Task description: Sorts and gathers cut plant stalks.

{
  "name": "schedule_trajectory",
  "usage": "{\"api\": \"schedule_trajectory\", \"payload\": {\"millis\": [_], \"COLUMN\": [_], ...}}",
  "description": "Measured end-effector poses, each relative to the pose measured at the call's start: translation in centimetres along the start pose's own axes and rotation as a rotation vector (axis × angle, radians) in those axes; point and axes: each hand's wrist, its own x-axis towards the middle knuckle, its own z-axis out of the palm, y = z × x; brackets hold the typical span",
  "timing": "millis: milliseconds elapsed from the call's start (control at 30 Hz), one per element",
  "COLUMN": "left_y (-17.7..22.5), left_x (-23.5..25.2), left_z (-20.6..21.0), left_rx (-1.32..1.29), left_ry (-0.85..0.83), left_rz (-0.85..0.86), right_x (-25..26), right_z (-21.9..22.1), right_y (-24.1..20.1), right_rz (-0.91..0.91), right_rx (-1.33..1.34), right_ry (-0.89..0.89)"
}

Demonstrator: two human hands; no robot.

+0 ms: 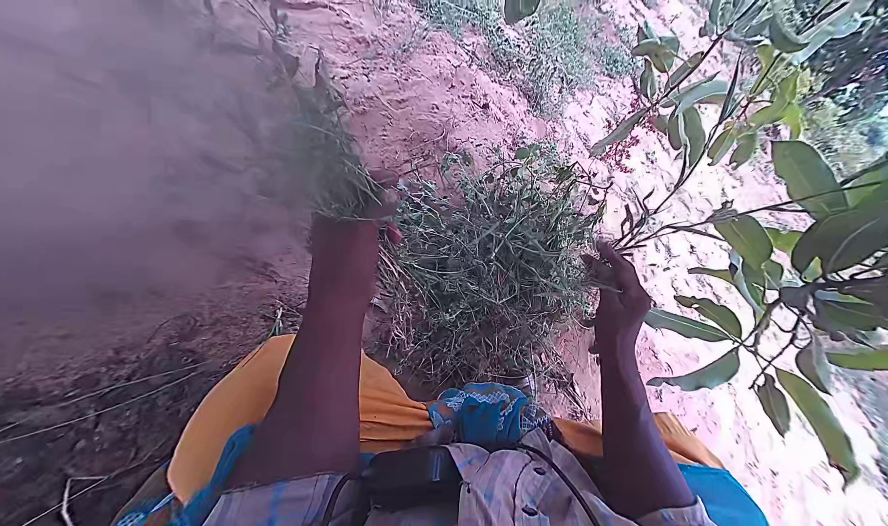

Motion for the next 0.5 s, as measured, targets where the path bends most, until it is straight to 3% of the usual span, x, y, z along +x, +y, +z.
{"api": "schedule_trajectory", "payload": {"millis": [100, 233, 367, 500], "left_y": [-0.7, -1.9, -2.4, -3.3], "left_x": [-0.2, -0.4, -1.7, -3.6], "left_z": [0.2, 0.4, 1.9, 2.8], "left_rx": [-0.021, -0.023, 0.065, 0.347], "left_ry": [-0.069, -0.194, -0.386, -0.686], "left_rz": [-0.031, -0.120, -0.318, -0.305], "right_x": [-1.7, -2.9, -4.0, -6.1], "right_z": [1.4, 2.8, 4.2, 5.7], "right_y": [1.8, 2.3, 0.8, -2.8], "right_rz": [0.227, 0.281, 0.147, -0.108], "right_rx": [0.145, 0.222, 0.154, -0.121], "right_ry": [-0.145, -0.244, -0.269, -0.414]}}
